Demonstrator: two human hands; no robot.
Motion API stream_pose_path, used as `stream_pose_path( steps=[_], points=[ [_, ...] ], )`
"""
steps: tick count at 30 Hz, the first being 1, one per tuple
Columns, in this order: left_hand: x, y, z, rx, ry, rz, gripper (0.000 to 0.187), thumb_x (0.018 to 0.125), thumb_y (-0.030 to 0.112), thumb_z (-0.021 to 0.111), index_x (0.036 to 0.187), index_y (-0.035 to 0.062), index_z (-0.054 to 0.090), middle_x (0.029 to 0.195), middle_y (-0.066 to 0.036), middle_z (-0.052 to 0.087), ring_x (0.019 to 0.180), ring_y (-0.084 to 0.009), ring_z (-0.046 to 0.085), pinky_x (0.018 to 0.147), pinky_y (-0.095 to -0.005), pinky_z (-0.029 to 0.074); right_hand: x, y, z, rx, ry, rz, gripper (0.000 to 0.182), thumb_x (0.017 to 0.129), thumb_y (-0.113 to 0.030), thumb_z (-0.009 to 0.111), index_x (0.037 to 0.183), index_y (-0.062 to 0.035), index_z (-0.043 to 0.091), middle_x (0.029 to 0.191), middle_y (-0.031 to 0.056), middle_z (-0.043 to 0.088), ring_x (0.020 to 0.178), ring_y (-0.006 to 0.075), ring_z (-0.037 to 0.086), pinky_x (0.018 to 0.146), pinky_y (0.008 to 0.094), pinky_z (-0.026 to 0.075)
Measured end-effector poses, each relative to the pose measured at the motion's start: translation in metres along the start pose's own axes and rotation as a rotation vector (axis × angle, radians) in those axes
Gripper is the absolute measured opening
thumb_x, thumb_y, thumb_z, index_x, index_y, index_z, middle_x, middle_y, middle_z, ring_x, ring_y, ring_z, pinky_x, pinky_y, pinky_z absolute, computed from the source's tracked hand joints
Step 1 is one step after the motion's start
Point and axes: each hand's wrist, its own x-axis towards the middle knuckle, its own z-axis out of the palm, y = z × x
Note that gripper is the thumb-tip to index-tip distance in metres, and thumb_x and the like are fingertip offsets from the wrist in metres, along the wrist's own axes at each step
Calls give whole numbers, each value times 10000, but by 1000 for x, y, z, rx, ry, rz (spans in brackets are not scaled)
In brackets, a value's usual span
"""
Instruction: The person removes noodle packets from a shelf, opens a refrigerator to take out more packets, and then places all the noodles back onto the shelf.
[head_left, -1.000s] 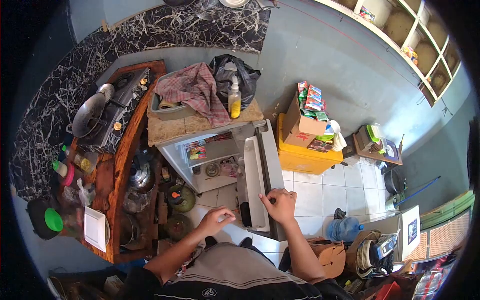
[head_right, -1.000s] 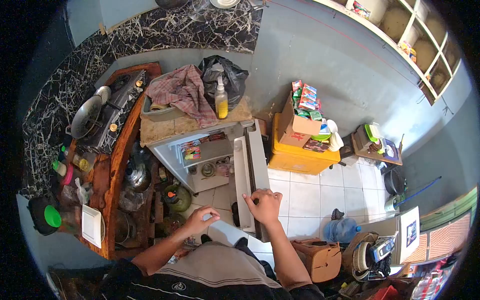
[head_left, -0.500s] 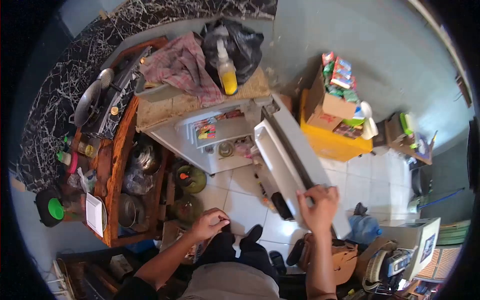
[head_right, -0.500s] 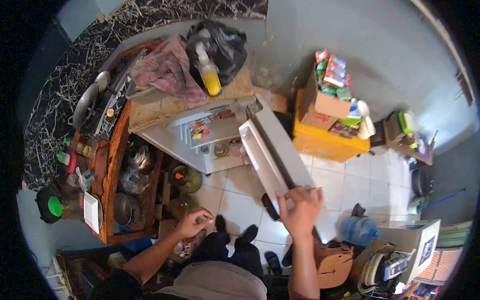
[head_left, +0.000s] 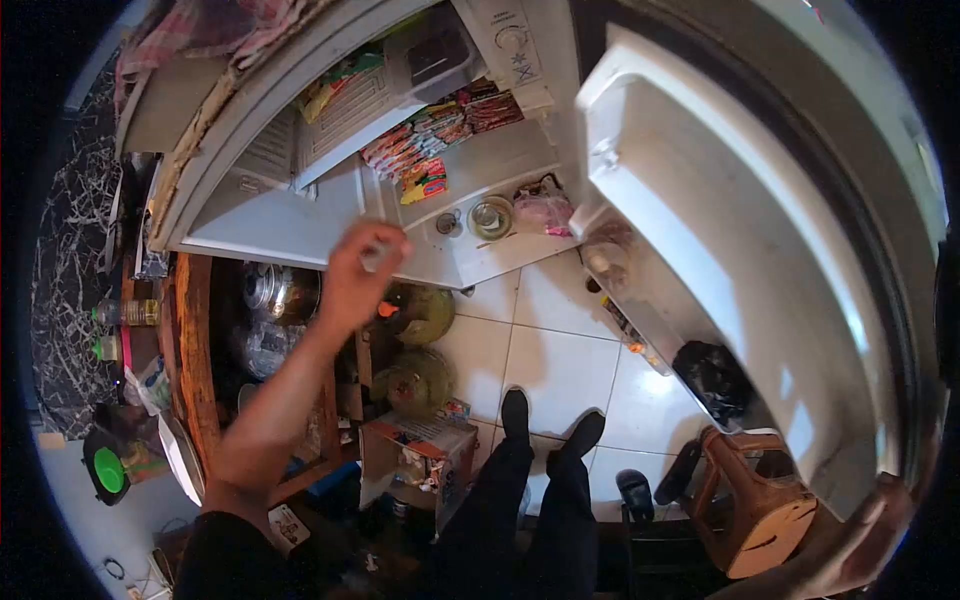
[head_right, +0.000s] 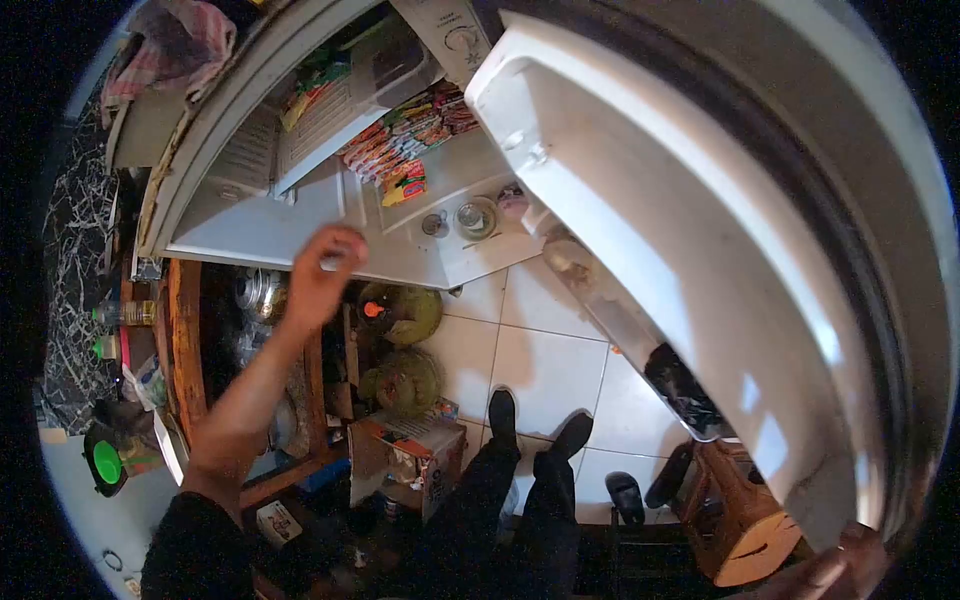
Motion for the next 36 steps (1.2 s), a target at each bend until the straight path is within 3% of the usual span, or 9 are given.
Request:
stream_pose_path(
  steps=[3,5,8,11,17,19,26,28,36],
  points=[
    [63,-35,-17,28,223,14,121,912,144,692,998,64,661,1022,-31,677,934,-137,615,860,-273,463,63,-61,75,13,-38,-602,366,1002,-294,564,811,10,633,1284,233,608,920,147,687,908,370,572],
    [105,-61,-26,-58,373,-65,338,889,256,741,1156,88,621,1023,-45,671,915,-144,616,804,-283,495,19,-57,91,351,187,-266,322,969,-302,600,814,-19,613,1296,219,594,1077,262,650,1024,463,517],
    [161,-88,-41,-119,427,-203,582,846,347,782,1311,106,527,1047,-74,663,900,-148,625,746,-316,530,-12,-83,119,547,-144,-410,153,910,-169,657,940,-21,633,1303,209,580,1202,318,578,1076,458,448],
    [197,-75,-50,-113,395,-213,727,850,452,758,1403,102,440,1112,-81,655,918,-150,641,728,-334,547,-57,-118,148,385,-459,-67,206,850,-286,706,761,-110,648,954,104,679,1091,344,615,1134,647,223],
    [235,-93,-70,-180,286,-311,748,890,576,654,1450,127,443,1226,-78,635,963,-183,674,739,-353,562,-74,-139,199,541,-812,-16,149,744,-216,820,783,-151,692,1011,28,708,1029,276,665,1132,541,290],
    [233,-97,-72,-254,265,-216,765,925,603,579,1471,94,413,1341,-137,559,1110,-241,623,899,-418,553,-74,-144,210,545,-846,-40,148,739,-206,824,797,-148,701,1012,29,707,1023,270,669,1086,519,351],
    [170,-73,-54,-581,701,-111,575,920,386,704,1357,56,528,1308,-112,570,1142,-225,598,878,-395,561,-70,-152,235,689,-952,-77,152,762,-156,807,855,-102,701,1011,36,691,987,248,671,891,432,501],
    [150,-74,-48,-550,861,-164,425,825,244,825,1122,29,611,1136,-91,606,1033,-178,620,745,-294,564,-63,-155,240,755,-1002,-57,159,786,-116,787,907,-75,693,1018,68,679,970,265,667,843,391,510],
    [30,-4,-6,-658,558,-142,268,874,99,759,1063,25,585,1109,-49,577,977,-121,579,814,-260,499,-59,-177,292,1014,-1204,495,360,894,-160,736,1190,-34,575,1103,117,650,1030,221,642,908,349,506]
  ],
)
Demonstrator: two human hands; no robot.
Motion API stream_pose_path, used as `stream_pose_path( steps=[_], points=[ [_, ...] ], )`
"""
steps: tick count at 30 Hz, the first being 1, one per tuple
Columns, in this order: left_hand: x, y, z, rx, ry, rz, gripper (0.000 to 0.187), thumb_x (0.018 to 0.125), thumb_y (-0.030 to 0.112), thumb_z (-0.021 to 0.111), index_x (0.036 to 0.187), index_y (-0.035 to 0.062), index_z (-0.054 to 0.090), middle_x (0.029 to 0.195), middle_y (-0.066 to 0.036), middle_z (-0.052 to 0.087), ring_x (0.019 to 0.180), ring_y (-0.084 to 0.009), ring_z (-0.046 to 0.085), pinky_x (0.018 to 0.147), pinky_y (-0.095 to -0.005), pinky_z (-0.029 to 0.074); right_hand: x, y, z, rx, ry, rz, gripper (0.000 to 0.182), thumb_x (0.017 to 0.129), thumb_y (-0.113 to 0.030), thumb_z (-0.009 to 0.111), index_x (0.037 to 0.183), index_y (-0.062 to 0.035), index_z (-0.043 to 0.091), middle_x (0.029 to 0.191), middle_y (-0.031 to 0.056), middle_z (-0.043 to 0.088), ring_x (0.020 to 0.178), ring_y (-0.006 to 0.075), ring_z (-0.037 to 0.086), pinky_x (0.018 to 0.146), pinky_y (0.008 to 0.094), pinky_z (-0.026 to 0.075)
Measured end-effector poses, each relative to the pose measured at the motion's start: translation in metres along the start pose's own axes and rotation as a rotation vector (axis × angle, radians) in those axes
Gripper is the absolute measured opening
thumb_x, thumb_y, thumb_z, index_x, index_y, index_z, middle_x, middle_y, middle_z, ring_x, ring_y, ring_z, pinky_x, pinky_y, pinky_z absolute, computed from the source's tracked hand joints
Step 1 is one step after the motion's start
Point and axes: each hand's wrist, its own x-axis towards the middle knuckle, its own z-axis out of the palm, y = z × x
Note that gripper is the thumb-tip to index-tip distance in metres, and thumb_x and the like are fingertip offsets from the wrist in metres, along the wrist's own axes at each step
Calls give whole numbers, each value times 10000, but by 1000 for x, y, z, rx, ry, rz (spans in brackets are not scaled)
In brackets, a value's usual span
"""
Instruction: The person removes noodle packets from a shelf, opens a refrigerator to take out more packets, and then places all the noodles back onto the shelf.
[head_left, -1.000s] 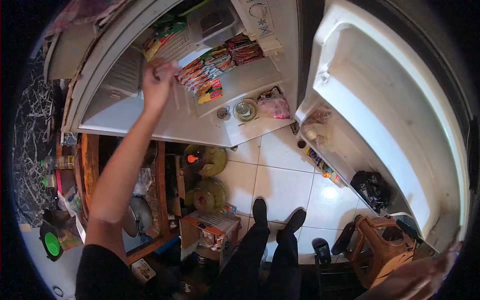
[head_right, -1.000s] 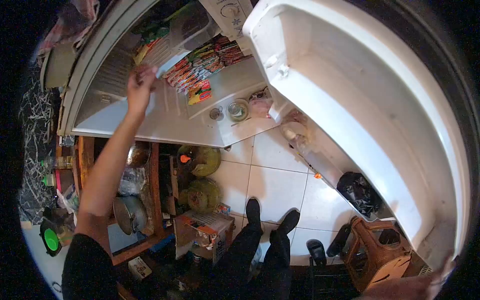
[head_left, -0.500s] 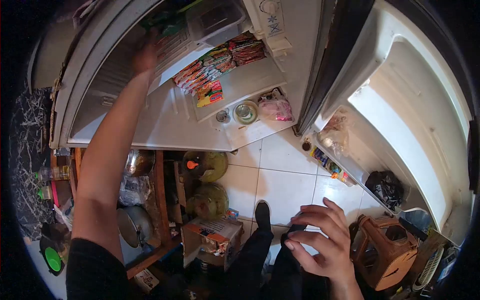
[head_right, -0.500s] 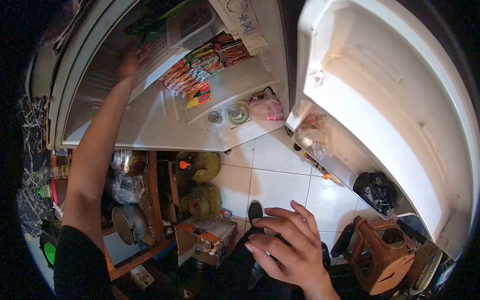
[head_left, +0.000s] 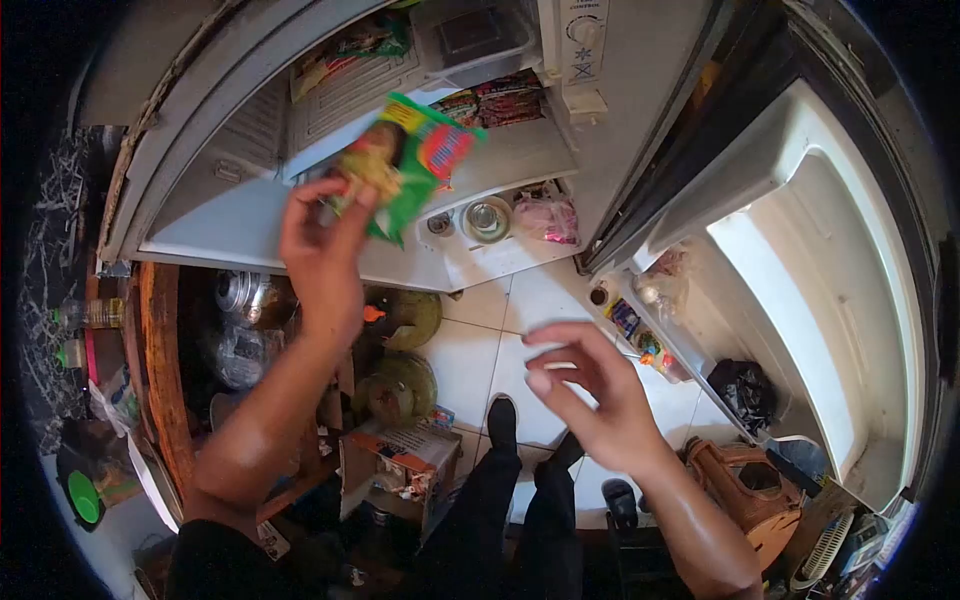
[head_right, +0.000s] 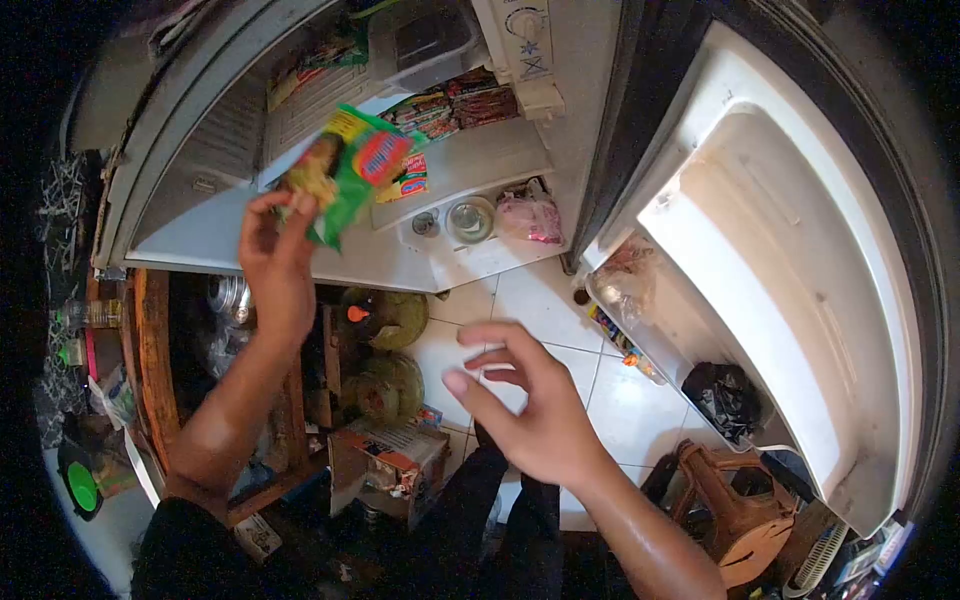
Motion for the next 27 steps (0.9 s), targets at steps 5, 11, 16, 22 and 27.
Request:
stream_pose_path(
  steps=[5,11,16,22,27],
  points=[
    [-65,17,18,-198,-213,-127,356,856,46,761,1141,23,549,1156,-65,575,1075,-147,587,877,-279,499,40,-14,10,634,30,326,564,940,-335,696,1365,-73,434,1262,125,572,1148,234,595,946,367,508],
    [-41,12,8,218,-513,361,670,820,152,801,1378,39,447,1257,-117,557,1173,-210,558,905,-362,490,57,-6,-5,559,225,279,500,922,-368,710,1331,-156,518,1225,20,622,1131,141,599,868,348,544],
    [97,-22,8,608,-12,316,528,926,422,655,1266,27,573,1260,-198,579,1182,-293,550,981,-388,444,56,-13,-35,324,233,213,474,934,-261,709,1345,-125,517,1190,18,643,1101,133,608,895,334,517],
    [245,-80,-30,1213,-109,953,477,921,333,627,1301,55,554,1258,-211,606,1211,-410,544,1062,-471,403,54,-3,-48,252,99,111,522,937,-157,702,1391,-52,466,1228,36,623,1103,117,592,989,284,471],
    [268,-96,-48,1417,-217,714,527,933,371,573,1368,80,510,1279,-223,594,1222,-406,536,1063,-482,411,54,2,-43,248,-18,63,515,938,-90,690,1395,-45,458,1226,29,615,1117,105,582,991,285,476]
  ],
)
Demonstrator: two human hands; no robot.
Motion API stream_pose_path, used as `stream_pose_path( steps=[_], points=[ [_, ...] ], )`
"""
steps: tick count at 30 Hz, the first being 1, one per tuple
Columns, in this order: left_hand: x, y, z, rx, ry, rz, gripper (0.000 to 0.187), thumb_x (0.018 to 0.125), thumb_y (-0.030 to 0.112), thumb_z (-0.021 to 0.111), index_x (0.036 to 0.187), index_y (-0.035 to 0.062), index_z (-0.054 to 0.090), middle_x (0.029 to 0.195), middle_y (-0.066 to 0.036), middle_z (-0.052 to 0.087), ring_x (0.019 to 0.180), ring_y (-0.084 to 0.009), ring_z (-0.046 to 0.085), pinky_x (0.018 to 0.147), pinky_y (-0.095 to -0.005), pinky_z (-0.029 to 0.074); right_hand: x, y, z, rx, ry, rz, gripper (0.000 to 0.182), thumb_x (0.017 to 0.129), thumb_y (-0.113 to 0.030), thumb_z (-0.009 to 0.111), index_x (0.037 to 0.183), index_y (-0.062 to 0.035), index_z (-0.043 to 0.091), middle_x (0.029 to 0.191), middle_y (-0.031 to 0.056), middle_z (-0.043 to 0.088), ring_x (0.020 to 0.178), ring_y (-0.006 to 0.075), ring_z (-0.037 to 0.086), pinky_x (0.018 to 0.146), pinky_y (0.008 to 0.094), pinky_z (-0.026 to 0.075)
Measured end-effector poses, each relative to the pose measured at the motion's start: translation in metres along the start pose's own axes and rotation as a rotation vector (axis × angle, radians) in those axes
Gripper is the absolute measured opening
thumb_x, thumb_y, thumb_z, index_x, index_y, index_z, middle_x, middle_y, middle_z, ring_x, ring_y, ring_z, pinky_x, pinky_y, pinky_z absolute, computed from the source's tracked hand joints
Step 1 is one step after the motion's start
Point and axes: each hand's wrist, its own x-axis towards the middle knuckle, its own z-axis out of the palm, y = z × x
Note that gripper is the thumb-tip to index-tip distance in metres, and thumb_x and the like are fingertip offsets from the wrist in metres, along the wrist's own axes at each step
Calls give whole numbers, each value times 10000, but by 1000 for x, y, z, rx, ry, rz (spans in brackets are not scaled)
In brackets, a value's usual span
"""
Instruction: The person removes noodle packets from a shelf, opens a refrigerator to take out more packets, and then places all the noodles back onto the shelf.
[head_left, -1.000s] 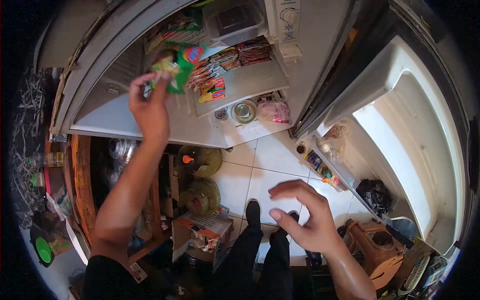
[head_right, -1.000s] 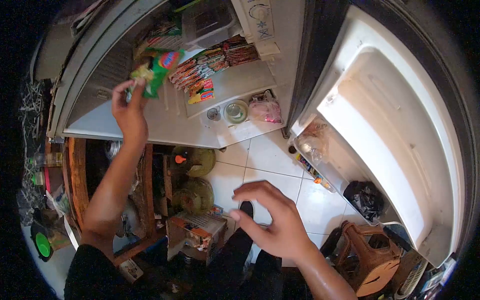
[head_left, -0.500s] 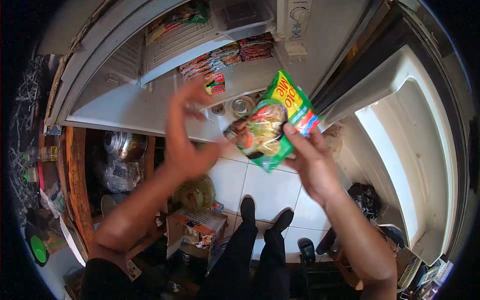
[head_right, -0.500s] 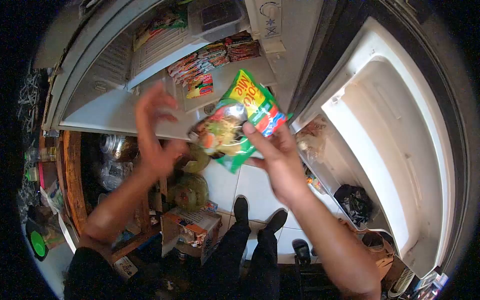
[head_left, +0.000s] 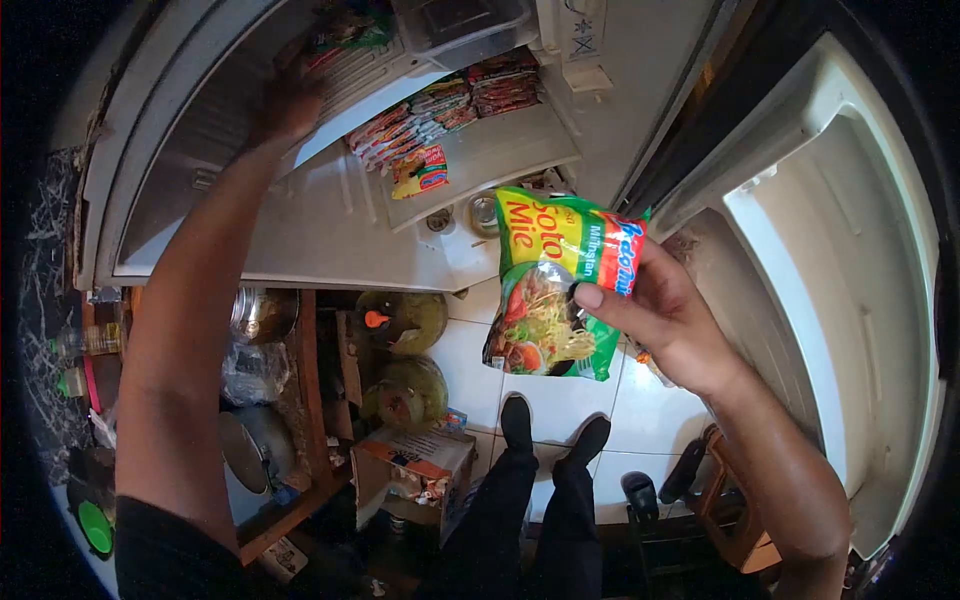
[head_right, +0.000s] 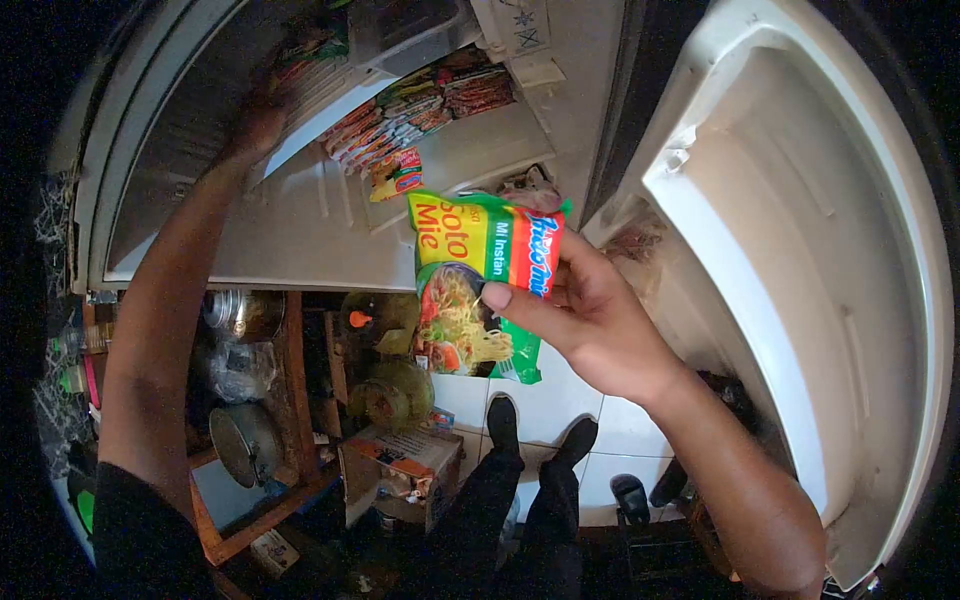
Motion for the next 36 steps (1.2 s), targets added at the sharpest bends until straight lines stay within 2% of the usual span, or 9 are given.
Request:
stream_pose_path(
  steps=[7,13,16,18,22,28,30,33,36],
  points=[
    [6,23,-36,14,-142,-153,605,972,429,508,1470,93,431,1464,-203,472,1340,-396,459,1112,-466,375,2,-3,-4,18,15,23,502,937,-87,690,1385,-39,467,1216,17,614,1111,88,576,989,279,475],
    [11,6,-14,-100,-44,-152,562,852,532,650,1173,71,663,1123,-221,664,1069,-368,628,929,-473,485,-1,-3,-10,16,19,47,508,932,-96,701,1384,-44,476,1211,11,611,1107,86,571,987,272,466],
    [19,7,-24,-169,-292,-126,565,798,555,711,1127,97,680,1053,-170,677,995,-262,648,851,-429,498,-3,-6,-10,18,14,51,514,931,-115,707,1387,-50,478,1204,10,612,1097,89,573,985,270,461],
    [24,4,-26,-527,-565,-507,436,835,534,713,1003,132,709,893,-69,717,829,-187,677,801,-360,522,-4,-10,-11,9,7,56,520,932,-133,709,1391,-53,478,1202,12,613,1094,90,573,984,270,460],
    [4,34,-47,-737,-517,-842,345,845,504,714,903,164,689,755,9,662,704,-118,628,687,-284,481,-7,-22,-10,-69,20,94,545,934,-199,714,1403,-59,473,1207,24,613,1095,99,572,982,280,461],
    [-19,62,-78,-1170,-310,-717,322,801,347,765,1010,110,702,959,-25,700,885,-137,652,806,-305,485,-18,-30,-9,-34,24,82,532,933,-224,713,1389,-62,491,1216,38,609,1102,117,571,992,290,454],
    [-30,37,-57,-973,-418,-811,518,732,299,825,1174,84,663,1216,-92,661,1118,-182,609,943,-377,474,-23,-34,-10,-41,27,88,524,934,-228,711,1383,-63,497,1218,40,608,1106,120,570,995,293,451],
    [-58,104,-115,-800,-253,-1175,456,737,222,827,1132,53,675,1231,-105,654,1068,-208,638,892,-369,512,-33,-39,-11,-82,38,109,466,935,-219,706,1339,-62,534,1200,34,607,1093,116,566,974,288,450],
    [-119,135,-146,-1339,-175,-883,547,759,128,813,1244,42,573,1206,-92,644,1068,-208,636,876,-359,541,-48,-48,-8,-64,53,136,418,939,-220,699,1300,-56,565,1179,21,610,1078,106,559,953,271,443]
  ],
)
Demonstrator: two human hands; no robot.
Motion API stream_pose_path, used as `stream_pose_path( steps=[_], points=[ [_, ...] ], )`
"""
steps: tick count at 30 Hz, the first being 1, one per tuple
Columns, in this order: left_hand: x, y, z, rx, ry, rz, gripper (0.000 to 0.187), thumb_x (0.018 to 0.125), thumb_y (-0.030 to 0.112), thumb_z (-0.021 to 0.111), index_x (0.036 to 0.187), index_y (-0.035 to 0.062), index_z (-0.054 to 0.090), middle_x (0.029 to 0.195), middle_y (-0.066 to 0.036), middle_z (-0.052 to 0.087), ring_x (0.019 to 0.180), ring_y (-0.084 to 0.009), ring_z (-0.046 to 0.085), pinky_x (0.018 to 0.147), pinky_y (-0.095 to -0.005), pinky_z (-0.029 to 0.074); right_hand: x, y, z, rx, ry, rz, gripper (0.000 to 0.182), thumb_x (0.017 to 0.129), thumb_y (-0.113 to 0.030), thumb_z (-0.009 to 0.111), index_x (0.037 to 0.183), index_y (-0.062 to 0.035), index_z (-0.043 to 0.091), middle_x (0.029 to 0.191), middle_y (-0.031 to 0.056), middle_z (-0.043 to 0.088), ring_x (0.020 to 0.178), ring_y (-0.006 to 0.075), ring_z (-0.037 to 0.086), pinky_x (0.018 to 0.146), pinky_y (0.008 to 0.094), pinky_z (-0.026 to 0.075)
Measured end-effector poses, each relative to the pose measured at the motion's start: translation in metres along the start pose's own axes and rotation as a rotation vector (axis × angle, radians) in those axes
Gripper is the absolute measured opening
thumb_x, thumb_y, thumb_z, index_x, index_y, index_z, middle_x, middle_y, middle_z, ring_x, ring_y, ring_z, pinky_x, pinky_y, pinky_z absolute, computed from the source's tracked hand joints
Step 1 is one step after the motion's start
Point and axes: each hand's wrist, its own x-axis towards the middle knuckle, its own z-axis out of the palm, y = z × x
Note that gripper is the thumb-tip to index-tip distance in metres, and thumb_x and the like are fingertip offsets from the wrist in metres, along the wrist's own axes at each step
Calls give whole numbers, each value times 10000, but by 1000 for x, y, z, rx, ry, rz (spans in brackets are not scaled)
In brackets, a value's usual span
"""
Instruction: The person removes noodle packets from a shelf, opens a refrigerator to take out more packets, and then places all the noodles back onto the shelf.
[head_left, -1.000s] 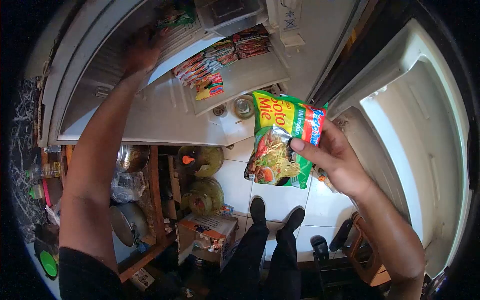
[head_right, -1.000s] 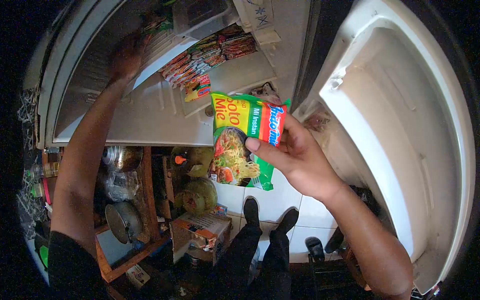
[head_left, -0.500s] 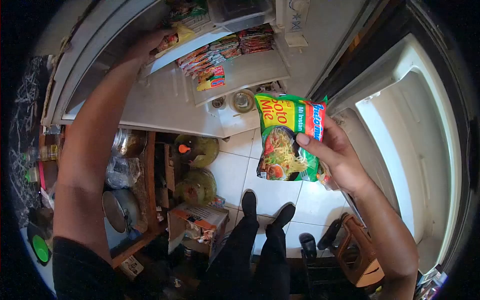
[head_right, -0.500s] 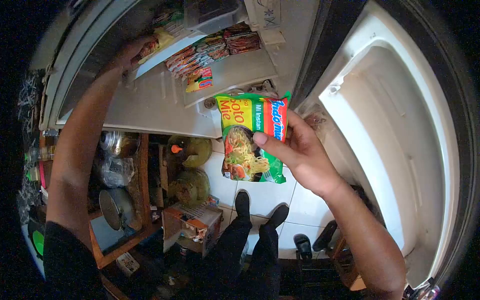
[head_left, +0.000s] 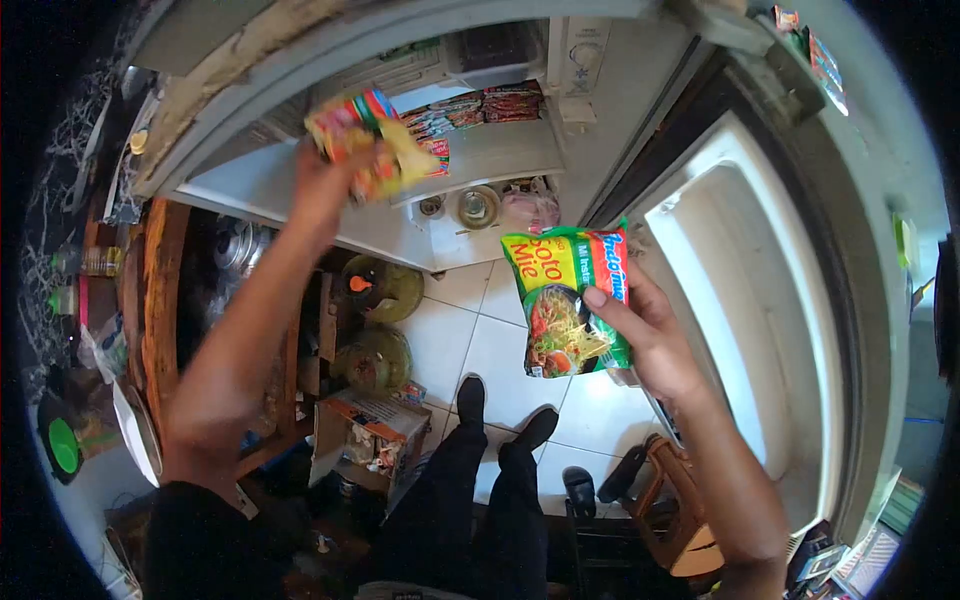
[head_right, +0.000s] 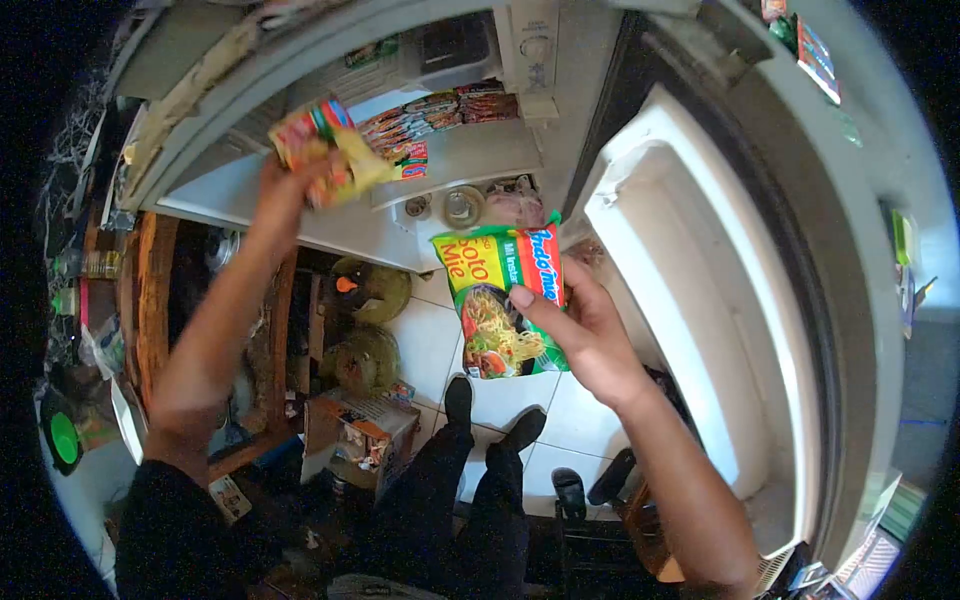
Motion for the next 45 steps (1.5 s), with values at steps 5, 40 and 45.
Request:
stream_pose_path(
  steps=[5,40,45],
  points=[
    [-159,17,15,-339,-56,-259,738,767,-6,784,1394,83,404,1269,-66,588,1161,-208,599,993,-372,515,-63,-18,5,7,114,40,454,956,-317,660,1290,-21,572,1173,48,633,1100,141,553,1007,302,400],
    [-340,184,17,-847,-306,-120,453,922,31,551,1361,86,453,1261,-95,584,1183,-244,588,1002,-422,491,-272,-108,10,-69,432,-407,419,895,-194,731,1233,2,579,1093,74,668,991,143,621,901,303,495],
    [-335,194,-7,-883,-341,-69,458,918,-8,570,1356,56,451,1276,-100,584,1196,-243,580,1022,-424,474,-262,-132,44,-7,345,-368,455,882,-191,742,1260,6,580,1116,69,665,1004,139,619,910,302,492]
  ],
)
